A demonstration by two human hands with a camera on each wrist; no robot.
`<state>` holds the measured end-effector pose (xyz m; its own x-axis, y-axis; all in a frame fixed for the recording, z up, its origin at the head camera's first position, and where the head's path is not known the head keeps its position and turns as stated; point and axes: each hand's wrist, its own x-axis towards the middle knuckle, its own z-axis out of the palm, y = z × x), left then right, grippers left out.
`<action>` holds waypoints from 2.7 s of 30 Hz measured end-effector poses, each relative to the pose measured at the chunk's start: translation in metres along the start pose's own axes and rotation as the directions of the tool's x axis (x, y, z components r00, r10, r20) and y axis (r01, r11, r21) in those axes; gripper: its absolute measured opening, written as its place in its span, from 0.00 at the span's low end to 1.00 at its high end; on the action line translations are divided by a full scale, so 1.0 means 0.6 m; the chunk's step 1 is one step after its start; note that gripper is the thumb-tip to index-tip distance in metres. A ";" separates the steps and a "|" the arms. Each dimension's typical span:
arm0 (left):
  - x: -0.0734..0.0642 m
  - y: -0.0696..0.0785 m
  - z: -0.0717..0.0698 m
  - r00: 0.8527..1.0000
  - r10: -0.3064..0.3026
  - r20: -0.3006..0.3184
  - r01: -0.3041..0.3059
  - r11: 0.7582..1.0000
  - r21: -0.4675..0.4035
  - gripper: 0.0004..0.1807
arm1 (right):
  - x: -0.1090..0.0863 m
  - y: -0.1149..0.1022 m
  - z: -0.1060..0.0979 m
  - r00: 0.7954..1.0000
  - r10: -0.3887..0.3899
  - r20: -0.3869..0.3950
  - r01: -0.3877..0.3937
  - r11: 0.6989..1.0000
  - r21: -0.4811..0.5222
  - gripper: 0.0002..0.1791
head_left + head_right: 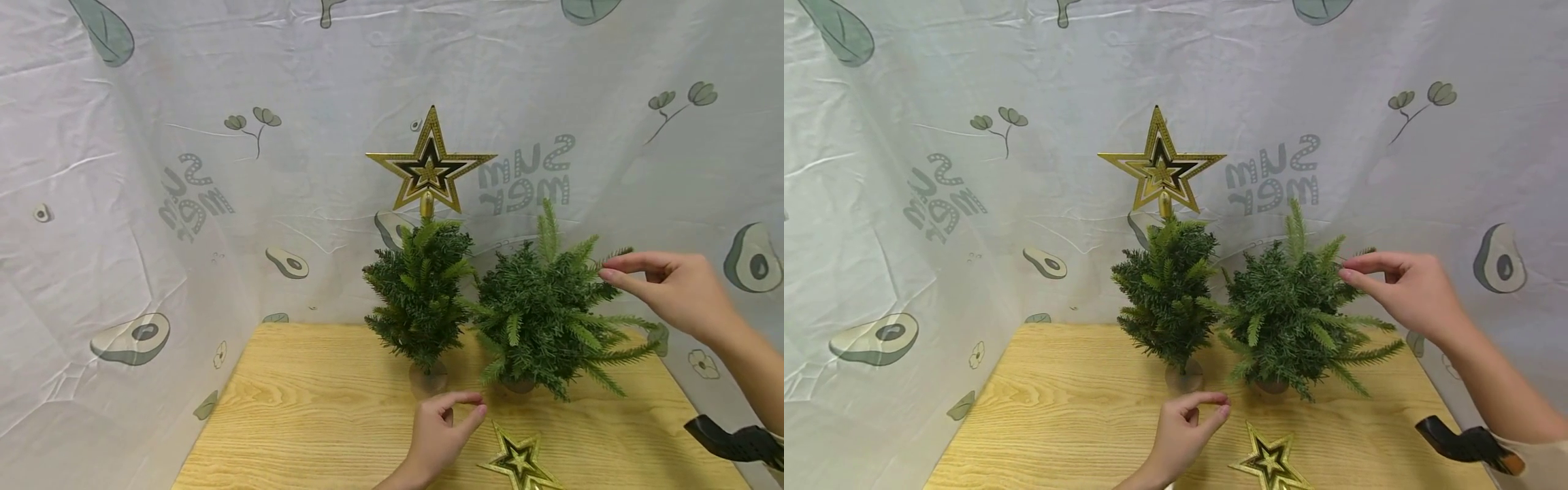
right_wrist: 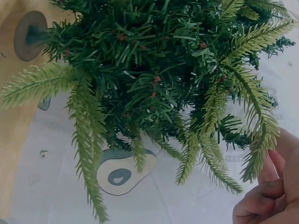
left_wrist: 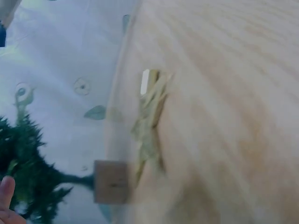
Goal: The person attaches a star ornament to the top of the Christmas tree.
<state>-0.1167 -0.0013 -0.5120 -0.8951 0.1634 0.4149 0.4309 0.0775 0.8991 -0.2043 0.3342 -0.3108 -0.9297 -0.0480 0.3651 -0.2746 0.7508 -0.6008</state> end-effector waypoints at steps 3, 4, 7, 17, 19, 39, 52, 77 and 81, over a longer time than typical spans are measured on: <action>-0.013 -0.016 0.020 0.998 -0.065 -0.012 0.065 0.997 0.034 0.13 | -0.005 0.004 0.002 1.000 -0.006 0.007 0.006 1.000 -0.011 0.18; -0.016 -0.021 0.025 0.995 -0.096 -0.012 0.097 0.994 0.041 0.15 | -0.006 0.006 0.003 1.000 -0.008 0.010 0.008 1.000 -0.014 0.18; -0.026 -0.034 0.039 0.984 -0.176 -0.019 0.177 0.981 0.076 0.19 | -0.009 0.011 0.004 1.000 -0.012 0.018 0.013 1.000 -0.022 0.18; -0.062 -0.082 0.076 0.957 -0.282 0.071 0.212 0.841 0.498 0.30 | -0.017 0.026 0.005 0.998 0.006 0.066 -0.006 1.000 -0.009 0.20; -0.067 -0.089 0.081 0.931 -0.353 0.094 0.248 0.799 0.548 0.35 | -0.017 0.027 0.006 0.997 0.000 0.074 0.001 1.000 -0.007 0.20; -0.106 -0.128 0.115 0.975 -0.176 0.138 -0.035 0.492 0.870 0.45 | -0.023 0.037 0.014 0.997 0.019 0.073 -0.021 0.999 0.024 0.22; -0.095 -0.113 0.117 0.948 -0.282 0.151 0.007 0.490 0.871 0.30 | -0.024 0.043 0.010 0.996 0.026 0.088 -0.032 0.997 0.065 0.20; -0.067 -0.105 0.101 0.819 -0.570 0.071 0.415 0.674 0.611 0.24 | -0.025 0.044 0.012 0.997 0.004 0.073 -0.009 0.997 0.072 0.19; -0.068 -0.107 0.100 0.833 -0.551 0.040 0.456 0.726 0.515 0.15 | -0.026 0.045 0.012 0.997 -0.006 0.075 0.000 0.996 0.086 0.18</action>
<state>-0.1008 0.0460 -0.5949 -0.9789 0.1327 -0.1554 -0.0359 0.6370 0.7701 -0.1992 0.3507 -0.3378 -0.9438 -0.1019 0.3145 -0.2945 0.6913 -0.6598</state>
